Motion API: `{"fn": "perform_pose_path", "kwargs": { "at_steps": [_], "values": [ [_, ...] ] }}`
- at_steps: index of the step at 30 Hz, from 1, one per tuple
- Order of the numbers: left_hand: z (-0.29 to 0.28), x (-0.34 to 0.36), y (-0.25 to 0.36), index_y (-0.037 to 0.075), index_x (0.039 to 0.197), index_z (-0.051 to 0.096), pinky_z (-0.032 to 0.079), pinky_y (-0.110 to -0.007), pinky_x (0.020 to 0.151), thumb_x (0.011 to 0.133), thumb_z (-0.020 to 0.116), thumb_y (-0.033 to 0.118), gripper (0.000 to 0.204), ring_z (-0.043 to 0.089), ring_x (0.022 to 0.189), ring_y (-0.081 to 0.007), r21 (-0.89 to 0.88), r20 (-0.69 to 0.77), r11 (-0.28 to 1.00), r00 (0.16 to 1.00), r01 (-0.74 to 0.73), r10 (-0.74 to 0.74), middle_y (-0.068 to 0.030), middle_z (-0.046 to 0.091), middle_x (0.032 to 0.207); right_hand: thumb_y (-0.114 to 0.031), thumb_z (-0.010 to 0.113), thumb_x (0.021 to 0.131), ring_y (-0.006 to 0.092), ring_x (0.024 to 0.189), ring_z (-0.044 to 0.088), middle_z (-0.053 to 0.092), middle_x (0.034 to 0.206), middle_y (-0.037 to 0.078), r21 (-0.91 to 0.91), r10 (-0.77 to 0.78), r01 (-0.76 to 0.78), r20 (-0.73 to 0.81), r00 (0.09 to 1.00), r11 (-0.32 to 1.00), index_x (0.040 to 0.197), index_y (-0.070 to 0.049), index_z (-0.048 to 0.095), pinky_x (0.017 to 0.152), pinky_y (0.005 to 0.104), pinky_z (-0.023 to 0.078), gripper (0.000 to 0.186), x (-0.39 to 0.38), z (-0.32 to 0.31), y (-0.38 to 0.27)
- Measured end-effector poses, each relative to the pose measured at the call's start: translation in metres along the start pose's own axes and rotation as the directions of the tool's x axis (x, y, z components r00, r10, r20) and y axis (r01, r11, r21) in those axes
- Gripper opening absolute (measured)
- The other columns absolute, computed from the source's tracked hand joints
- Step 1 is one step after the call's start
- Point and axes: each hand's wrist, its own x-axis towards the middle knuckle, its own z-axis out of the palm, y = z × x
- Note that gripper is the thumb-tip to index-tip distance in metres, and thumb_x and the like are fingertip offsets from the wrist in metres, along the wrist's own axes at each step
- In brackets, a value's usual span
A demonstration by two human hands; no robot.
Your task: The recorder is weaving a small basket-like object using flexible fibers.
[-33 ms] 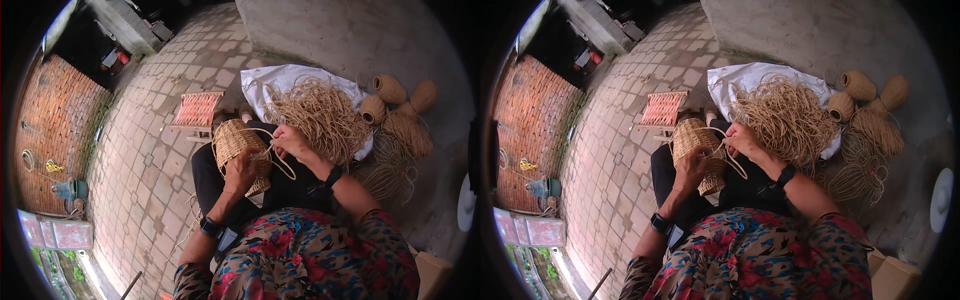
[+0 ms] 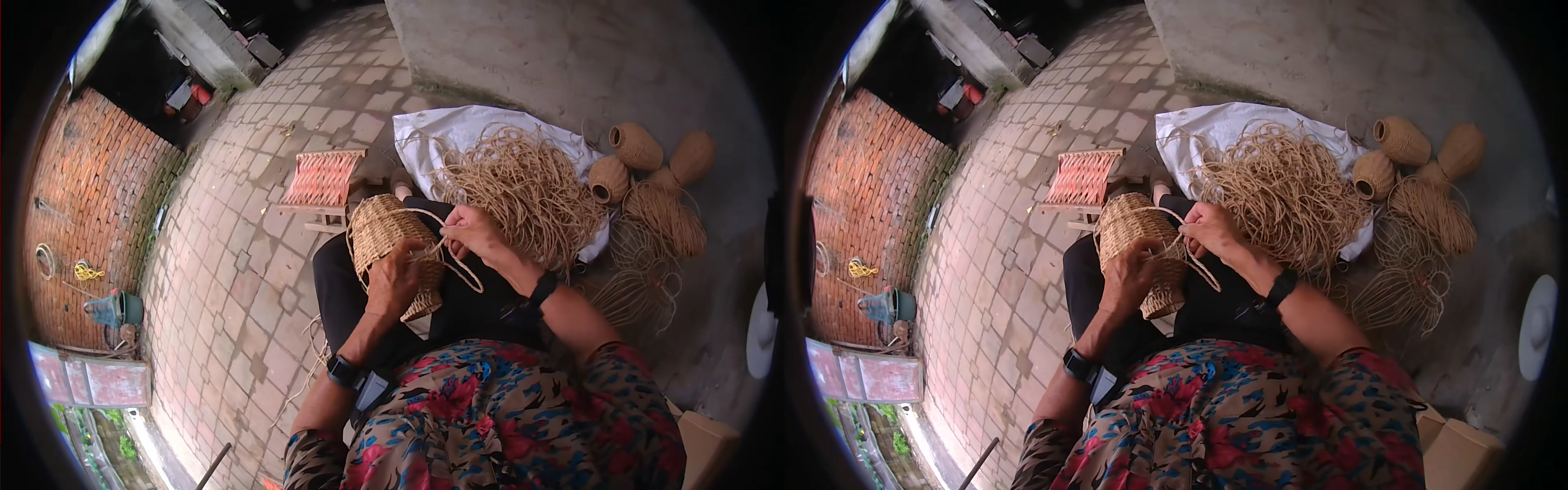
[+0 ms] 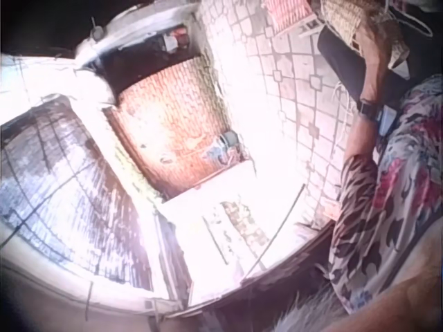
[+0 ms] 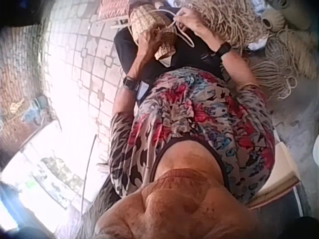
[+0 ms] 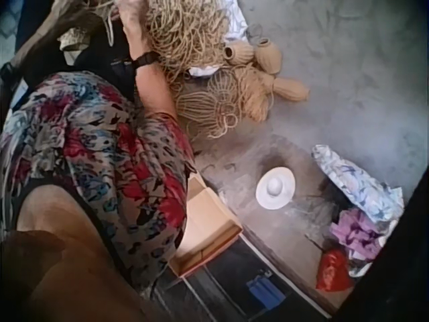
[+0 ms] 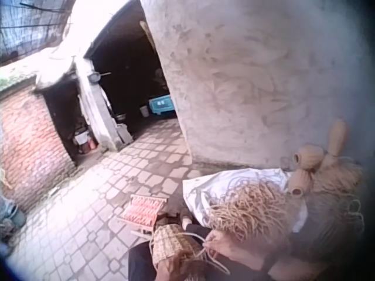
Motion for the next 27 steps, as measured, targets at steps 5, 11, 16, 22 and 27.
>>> {"fn": "perform_pose_path", "kwargs": {
  "at_steps": [5,11,16,22,27],
  "values": [
    [0.001,-0.001,0.003,0.009,0.107,0.059,0.052,-0.033,0.069,0.082,0.060,0.013,0.025,0.068,0.079,-0.0263,-0.039,-0.003,0.999,1.000,0.012,-0.012,-0.0173,0.068,0.085,-0.007,0.062,0.081,0.0109,0.051,0.057,0.059,0.062,0.005,-0.104,0.086,-0.085,0.010,0.996,0.991,0.078,-0.001,0.058,0.040,0.0245,0.044,0.008,0.000,0.015,0.008],
    [0.004,-0.006,0.002,0.009,0.108,0.058,0.051,-0.034,0.067,0.082,0.059,0.015,0.027,0.067,0.074,-0.0252,-0.098,0.018,0.994,0.999,0.052,-0.050,-0.0148,0.067,0.082,-0.002,0.061,0.078,0.0136,0.043,0.051,0.056,0.058,0.006,0.036,0.300,-0.298,-0.099,0.949,0.954,0.071,-0.002,0.058,0.036,0.0264,0.039,0.008,-0.005,0.026,0.023],
    [0.010,-0.013,0.003,0.010,0.108,0.055,0.049,-0.034,0.065,0.081,0.058,0.015,0.028,0.065,0.070,-0.0237,-0.082,-0.123,0.996,0.992,0.022,-0.032,-0.0133,0.067,0.080,-0.007,0.066,0.075,0.0132,0.039,0.047,0.055,0.054,0.005,0.021,0.326,-0.327,0.034,0.945,0.945,0.063,-0.002,0.058,0.034,0.0270,0.033,0.015,0.005,0.023,0.033],
    [0.010,-0.021,-0.031,0.009,0.108,0.051,0.049,-0.032,0.063,0.082,0.061,0.010,0.028,0.062,0.071,-0.0162,-0.587,-0.208,0.803,0.939,0.105,-0.275,-0.0063,0.064,0.079,-0.013,0.068,0.076,0.0122,0.039,0.048,0.058,0.055,0.006,-0.287,0.284,-0.271,0.003,0.959,0.919,0.066,-0.002,0.060,0.034,0.0253,0.034,0.018,0.016,0.044,-0.007],
    [-0.010,-0.040,-0.034,0.008,0.109,0.048,0.044,-0.023,0.059,0.086,0.059,0.009,0.025,0.051,0.067,-0.0089,-0.866,-0.083,0.481,0.909,0.137,-0.408,-0.0055,0.062,0.089,-0.018,0.065,0.082,0.0098,0.045,0.053,0.062,0.063,0.006,-0.224,0.322,-0.278,0.192,0.927,0.934,0.080,0.000,0.060,0.037,0.0227,0.041,0.019,0.010,0.046,-0.026]
  ]
}}
